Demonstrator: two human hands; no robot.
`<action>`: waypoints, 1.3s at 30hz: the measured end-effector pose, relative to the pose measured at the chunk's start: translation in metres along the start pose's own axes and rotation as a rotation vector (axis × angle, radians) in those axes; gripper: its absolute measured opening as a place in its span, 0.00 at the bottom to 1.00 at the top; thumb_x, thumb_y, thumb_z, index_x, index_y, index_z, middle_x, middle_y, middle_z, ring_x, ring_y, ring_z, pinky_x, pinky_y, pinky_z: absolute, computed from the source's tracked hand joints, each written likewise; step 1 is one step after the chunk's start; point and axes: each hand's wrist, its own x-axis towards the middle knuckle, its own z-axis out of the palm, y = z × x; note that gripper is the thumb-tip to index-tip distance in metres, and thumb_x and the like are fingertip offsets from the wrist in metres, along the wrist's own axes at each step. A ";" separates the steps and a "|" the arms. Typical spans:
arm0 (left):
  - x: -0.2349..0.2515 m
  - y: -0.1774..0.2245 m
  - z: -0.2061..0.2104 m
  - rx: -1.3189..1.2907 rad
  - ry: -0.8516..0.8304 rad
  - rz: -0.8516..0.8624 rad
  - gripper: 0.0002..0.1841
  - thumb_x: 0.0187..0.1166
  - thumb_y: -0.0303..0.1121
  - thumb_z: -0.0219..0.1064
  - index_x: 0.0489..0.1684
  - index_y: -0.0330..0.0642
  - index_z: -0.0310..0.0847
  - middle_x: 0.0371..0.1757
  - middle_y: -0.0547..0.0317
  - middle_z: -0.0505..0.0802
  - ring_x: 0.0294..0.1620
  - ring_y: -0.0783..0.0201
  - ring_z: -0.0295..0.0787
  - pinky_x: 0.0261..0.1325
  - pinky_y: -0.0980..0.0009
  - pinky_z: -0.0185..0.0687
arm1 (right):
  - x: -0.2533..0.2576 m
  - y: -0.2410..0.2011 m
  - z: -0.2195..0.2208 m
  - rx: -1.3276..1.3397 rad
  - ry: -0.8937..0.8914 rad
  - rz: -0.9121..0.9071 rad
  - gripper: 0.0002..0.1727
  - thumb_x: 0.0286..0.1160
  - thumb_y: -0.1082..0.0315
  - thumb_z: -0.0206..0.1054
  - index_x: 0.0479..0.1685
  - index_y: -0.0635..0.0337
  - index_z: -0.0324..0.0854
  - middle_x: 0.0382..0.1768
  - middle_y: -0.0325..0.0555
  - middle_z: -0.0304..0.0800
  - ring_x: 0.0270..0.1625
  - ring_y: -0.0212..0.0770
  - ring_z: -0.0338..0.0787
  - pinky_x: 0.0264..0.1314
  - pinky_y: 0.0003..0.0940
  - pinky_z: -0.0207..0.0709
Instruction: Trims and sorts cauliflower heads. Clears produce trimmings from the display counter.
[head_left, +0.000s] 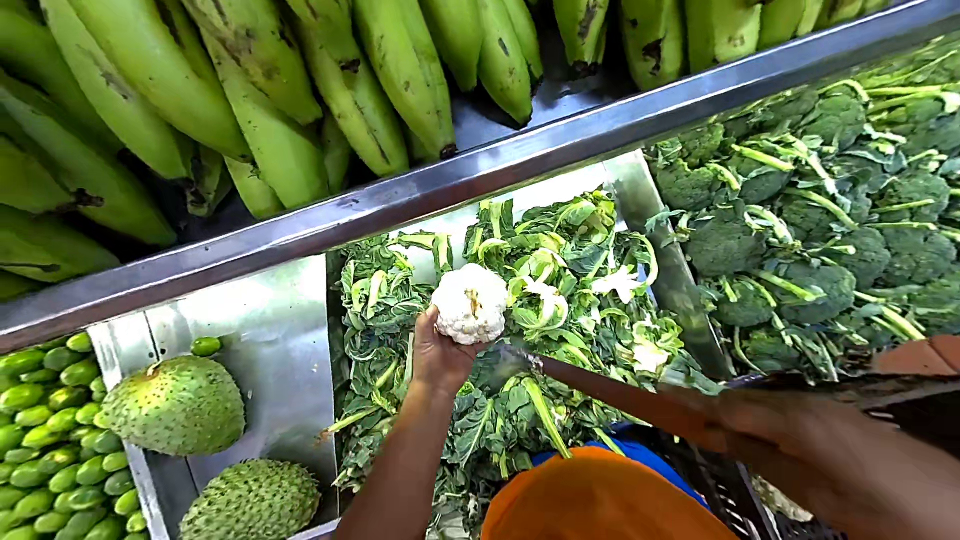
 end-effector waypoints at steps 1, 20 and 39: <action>-0.001 -0.002 0.000 -0.018 0.020 0.005 0.37 0.62 0.61 0.76 0.70 0.54 0.77 0.63 0.45 0.89 0.61 0.43 0.90 0.60 0.40 0.87 | -0.001 0.002 0.014 0.062 0.052 0.011 0.25 0.83 0.53 0.56 0.78 0.29 0.81 0.45 0.37 0.95 0.40 0.40 0.94 0.40 0.52 0.89; -0.014 -0.022 0.046 -0.134 0.431 -0.042 0.30 0.86 0.59 0.52 0.81 0.53 0.67 0.75 0.42 0.82 0.74 0.37 0.81 0.70 0.33 0.79 | 0.057 -0.022 0.081 0.192 0.216 0.220 0.27 0.86 0.52 0.54 0.84 0.21 0.71 0.53 0.27 0.94 0.45 0.28 0.92 0.47 0.40 0.90; -0.055 -0.048 0.021 -0.129 -0.397 0.081 0.35 0.56 0.59 0.81 0.64 0.52 0.85 0.60 0.51 0.92 0.62 0.52 0.90 0.64 0.47 0.86 | 0.138 0.111 0.193 0.752 0.198 0.410 0.45 0.84 0.64 0.66 0.98 0.42 0.43 0.81 0.51 0.76 0.73 0.51 0.85 0.73 0.56 0.80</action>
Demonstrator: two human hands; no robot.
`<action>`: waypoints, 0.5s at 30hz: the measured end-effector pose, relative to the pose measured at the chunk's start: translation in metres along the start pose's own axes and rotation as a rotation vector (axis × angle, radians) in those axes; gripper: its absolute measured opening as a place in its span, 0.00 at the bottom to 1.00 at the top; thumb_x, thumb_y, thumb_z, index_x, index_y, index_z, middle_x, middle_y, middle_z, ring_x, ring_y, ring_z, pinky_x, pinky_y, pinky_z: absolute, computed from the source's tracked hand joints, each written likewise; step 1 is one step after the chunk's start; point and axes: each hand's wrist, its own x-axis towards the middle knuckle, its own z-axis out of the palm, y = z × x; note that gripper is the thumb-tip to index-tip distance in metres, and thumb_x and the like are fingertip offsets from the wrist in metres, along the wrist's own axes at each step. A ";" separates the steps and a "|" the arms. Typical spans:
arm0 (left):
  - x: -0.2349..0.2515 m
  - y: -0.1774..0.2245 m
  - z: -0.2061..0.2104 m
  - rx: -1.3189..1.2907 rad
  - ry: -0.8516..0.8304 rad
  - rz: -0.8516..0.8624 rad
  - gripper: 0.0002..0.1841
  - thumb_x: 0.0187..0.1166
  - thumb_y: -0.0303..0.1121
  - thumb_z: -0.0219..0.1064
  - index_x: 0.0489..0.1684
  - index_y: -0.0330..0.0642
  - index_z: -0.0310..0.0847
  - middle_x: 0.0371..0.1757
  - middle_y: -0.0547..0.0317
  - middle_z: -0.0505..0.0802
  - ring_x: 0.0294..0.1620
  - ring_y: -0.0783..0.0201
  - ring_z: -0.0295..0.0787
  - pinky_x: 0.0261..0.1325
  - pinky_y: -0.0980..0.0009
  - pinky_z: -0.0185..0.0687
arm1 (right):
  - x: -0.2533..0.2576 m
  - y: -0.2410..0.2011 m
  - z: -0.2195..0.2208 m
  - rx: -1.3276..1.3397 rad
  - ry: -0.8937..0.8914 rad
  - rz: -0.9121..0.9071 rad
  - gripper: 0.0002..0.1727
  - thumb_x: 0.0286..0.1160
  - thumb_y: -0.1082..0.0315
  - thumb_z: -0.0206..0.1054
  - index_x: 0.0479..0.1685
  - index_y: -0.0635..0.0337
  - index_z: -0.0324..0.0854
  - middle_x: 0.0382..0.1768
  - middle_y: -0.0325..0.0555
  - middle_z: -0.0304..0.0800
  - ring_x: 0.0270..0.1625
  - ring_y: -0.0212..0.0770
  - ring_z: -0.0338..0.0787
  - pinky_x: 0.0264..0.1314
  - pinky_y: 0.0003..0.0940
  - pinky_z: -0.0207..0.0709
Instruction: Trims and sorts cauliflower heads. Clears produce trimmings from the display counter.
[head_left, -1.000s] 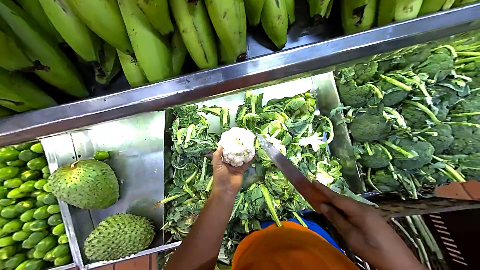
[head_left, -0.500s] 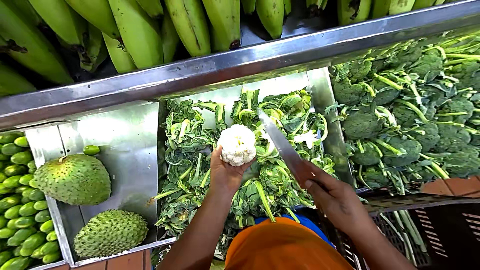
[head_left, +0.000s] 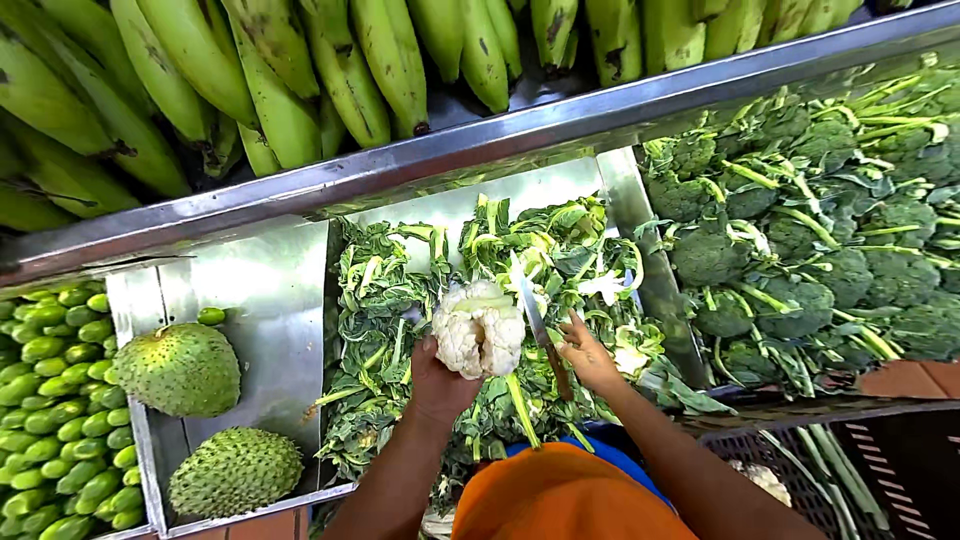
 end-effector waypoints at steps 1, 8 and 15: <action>-0.003 -0.003 0.003 -0.002 -0.003 -0.008 0.35 0.56 0.59 0.81 0.64 0.51 0.85 0.60 0.51 0.92 0.62 0.52 0.90 0.64 0.47 0.86 | -0.006 -0.004 -0.006 0.017 -0.022 -0.005 0.47 0.82 0.63 0.67 0.98 0.43 0.42 0.83 0.51 0.73 0.76 0.52 0.82 0.75 0.57 0.78; -0.007 -0.060 0.046 -0.008 0.191 -0.168 0.38 0.51 0.65 0.79 0.61 0.55 0.86 0.57 0.48 0.93 0.58 0.48 0.92 0.56 0.43 0.89 | -0.122 -0.061 -0.073 0.419 -0.317 -0.223 0.50 0.74 0.59 0.71 0.96 0.41 0.44 0.71 0.43 0.86 0.64 0.49 0.91 0.65 0.51 0.88; 0.006 -0.162 0.096 0.093 0.154 -0.413 0.36 0.58 0.64 0.77 0.66 0.56 0.83 0.62 0.46 0.91 0.61 0.45 0.90 0.57 0.42 0.88 | -0.193 -0.019 -0.146 0.700 -0.260 -0.337 0.54 0.72 0.54 0.76 0.97 0.38 0.42 0.75 0.49 0.81 0.67 0.56 0.88 0.63 0.53 0.89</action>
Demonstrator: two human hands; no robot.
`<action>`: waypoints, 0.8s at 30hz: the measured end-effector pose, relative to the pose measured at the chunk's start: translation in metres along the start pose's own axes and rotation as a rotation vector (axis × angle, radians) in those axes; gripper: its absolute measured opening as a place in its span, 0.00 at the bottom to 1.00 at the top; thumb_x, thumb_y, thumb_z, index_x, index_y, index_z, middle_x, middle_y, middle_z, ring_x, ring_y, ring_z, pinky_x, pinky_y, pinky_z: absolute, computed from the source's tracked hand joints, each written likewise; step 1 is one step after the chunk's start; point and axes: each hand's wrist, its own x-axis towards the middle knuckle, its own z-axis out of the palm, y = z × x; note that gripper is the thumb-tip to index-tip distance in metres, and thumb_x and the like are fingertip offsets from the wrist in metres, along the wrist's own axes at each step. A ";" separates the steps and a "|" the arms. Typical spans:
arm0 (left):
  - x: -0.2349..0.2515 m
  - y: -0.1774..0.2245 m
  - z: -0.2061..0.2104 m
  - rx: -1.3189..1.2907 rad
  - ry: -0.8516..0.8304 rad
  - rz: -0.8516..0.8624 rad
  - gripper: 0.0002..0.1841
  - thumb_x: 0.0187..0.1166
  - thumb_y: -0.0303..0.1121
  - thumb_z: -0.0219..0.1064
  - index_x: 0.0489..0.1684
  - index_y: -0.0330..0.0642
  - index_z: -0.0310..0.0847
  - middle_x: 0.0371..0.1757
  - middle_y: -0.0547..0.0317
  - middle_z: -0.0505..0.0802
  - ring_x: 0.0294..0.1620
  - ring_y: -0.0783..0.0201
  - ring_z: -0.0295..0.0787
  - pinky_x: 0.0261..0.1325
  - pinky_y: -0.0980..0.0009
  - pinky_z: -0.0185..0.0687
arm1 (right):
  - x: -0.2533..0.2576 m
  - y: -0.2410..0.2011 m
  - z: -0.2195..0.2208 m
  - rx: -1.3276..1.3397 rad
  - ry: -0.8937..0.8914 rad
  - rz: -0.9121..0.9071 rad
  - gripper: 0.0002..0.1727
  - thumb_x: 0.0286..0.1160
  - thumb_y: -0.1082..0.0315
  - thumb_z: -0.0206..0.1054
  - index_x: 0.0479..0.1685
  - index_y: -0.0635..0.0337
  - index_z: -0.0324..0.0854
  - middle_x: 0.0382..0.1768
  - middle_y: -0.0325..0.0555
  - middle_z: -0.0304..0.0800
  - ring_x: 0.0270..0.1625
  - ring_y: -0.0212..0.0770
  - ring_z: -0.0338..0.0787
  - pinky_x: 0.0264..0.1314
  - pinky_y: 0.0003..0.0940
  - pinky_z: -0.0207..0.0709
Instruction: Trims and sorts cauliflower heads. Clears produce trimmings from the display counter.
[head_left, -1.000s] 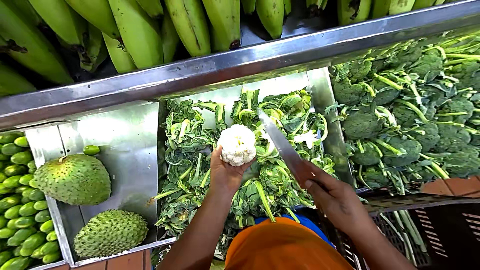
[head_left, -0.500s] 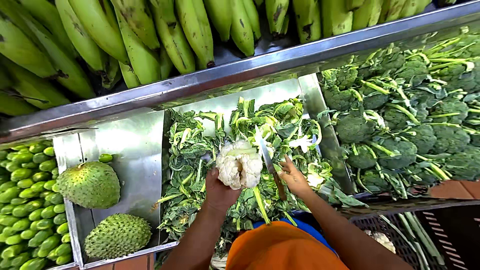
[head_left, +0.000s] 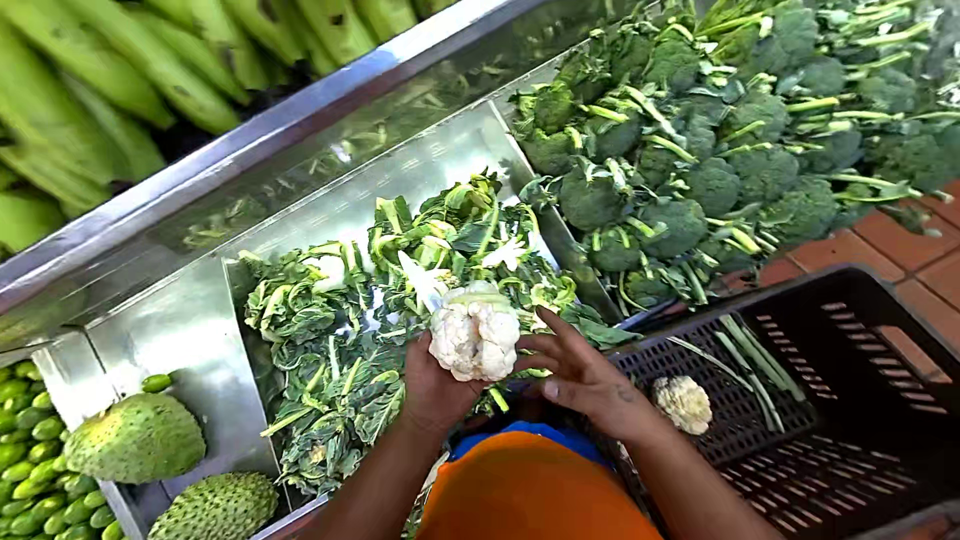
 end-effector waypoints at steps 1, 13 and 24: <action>0.004 -0.012 0.006 0.055 -0.008 -0.020 0.35 0.58 0.63 0.79 0.65 0.56 0.84 0.60 0.48 0.92 0.61 0.48 0.91 0.58 0.44 0.89 | -0.013 -0.001 -0.009 0.021 0.027 -0.021 0.55 0.71 0.52 0.77 0.97 0.38 0.43 0.75 0.49 0.80 0.67 0.55 0.89 0.62 0.53 0.89; 0.035 -0.141 0.094 1.092 -0.065 -0.178 0.60 0.51 0.69 0.82 0.91 0.63 0.53 0.75 0.56 0.83 0.64 0.52 0.89 0.58 0.49 0.93 | -0.121 0.047 -0.097 0.557 0.483 -0.019 0.44 0.71 0.24 0.60 0.86 0.33 0.63 0.68 0.41 0.86 0.60 0.42 0.91 0.56 0.45 0.89; -0.043 -0.073 -0.003 1.414 0.196 -0.354 0.35 0.80 0.45 0.69 0.81 0.33 0.65 0.75 0.42 0.83 0.67 0.48 0.88 0.66 0.47 0.88 | -0.189 0.191 -0.294 0.569 1.492 -0.094 0.31 0.86 0.47 0.60 0.86 0.42 0.67 0.66 0.55 0.87 0.60 0.57 0.91 0.55 0.63 0.87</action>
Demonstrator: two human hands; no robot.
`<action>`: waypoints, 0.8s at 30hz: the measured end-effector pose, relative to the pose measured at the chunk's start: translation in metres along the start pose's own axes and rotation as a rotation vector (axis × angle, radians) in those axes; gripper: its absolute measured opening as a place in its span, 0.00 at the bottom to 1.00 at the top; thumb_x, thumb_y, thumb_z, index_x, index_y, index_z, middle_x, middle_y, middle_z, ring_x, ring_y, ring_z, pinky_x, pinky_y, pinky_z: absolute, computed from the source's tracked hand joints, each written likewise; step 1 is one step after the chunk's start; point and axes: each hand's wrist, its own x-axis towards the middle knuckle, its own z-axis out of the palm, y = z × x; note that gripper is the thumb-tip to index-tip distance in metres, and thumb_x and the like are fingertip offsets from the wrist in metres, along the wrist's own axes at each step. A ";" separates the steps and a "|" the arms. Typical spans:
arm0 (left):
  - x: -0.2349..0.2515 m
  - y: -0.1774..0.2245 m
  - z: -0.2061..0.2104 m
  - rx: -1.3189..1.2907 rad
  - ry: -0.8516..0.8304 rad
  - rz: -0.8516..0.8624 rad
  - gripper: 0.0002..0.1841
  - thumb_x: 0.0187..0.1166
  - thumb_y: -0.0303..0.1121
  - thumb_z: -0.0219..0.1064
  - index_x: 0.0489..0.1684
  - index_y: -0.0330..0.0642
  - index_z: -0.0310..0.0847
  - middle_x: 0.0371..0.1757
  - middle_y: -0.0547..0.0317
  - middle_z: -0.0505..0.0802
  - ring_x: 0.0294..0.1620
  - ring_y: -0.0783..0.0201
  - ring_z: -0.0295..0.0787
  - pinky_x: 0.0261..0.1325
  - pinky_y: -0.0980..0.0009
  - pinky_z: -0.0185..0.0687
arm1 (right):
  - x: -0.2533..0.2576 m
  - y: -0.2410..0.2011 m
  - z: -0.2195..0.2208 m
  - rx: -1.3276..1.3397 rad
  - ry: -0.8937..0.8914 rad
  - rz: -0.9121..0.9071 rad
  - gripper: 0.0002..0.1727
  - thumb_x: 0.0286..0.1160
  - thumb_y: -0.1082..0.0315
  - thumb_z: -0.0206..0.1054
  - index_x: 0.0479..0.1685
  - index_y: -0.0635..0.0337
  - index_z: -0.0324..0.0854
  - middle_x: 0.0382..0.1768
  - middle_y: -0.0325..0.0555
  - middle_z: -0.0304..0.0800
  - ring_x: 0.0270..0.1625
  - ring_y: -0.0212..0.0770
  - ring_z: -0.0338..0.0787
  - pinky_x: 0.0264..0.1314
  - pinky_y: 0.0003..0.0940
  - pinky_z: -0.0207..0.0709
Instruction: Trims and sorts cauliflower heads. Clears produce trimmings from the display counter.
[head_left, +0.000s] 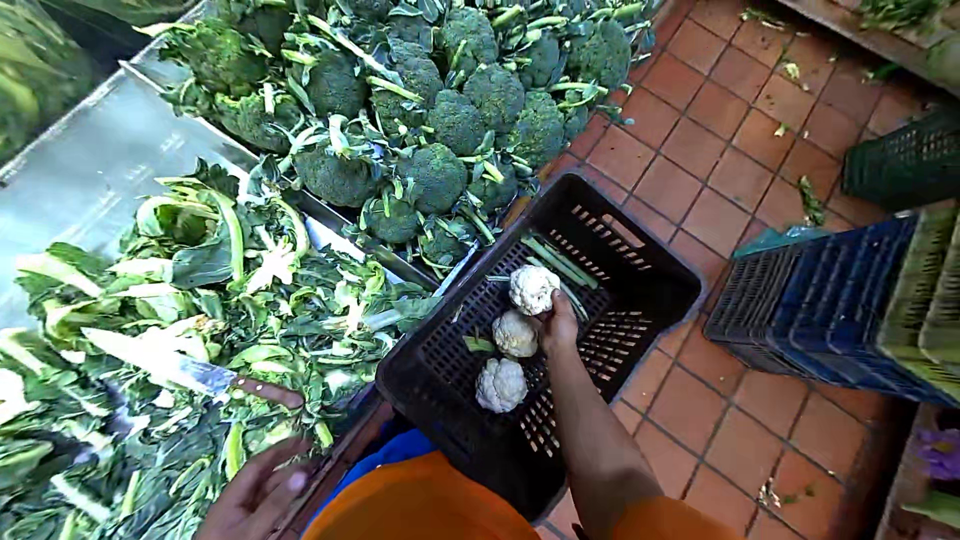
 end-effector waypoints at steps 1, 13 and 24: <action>-0.009 -0.017 -0.011 0.014 0.024 -0.033 0.32 0.82 0.41 0.66 0.81 0.31 0.64 0.75 0.41 0.82 0.66 0.49 0.88 0.66 0.48 0.87 | 0.015 0.008 -0.005 -0.008 0.042 -0.022 0.32 0.85 0.48 0.62 0.87 0.42 0.65 0.67 0.56 0.86 0.61 0.59 0.90 0.55 0.66 0.87; -0.122 -0.219 -0.094 -0.203 0.587 -0.575 0.25 0.84 0.41 0.65 0.78 0.40 0.73 0.71 0.44 0.86 0.66 0.50 0.88 0.63 0.47 0.87 | -0.011 0.000 -0.004 -0.718 0.199 -0.083 0.28 0.90 0.52 0.53 0.78 0.64 0.68 0.66 0.55 0.81 0.64 0.44 0.83 0.64 0.47 0.81; 0.010 -0.113 -0.088 0.198 0.569 -0.145 0.19 0.86 0.47 0.61 0.62 0.45 0.87 0.64 0.53 0.90 0.68 0.55 0.85 0.74 0.50 0.79 | -0.250 0.147 0.280 -1.579 -1.247 -0.393 0.26 0.83 0.57 0.66 0.76 0.57 0.76 0.54 0.52 0.92 0.54 0.50 0.92 0.61 0.58 0.85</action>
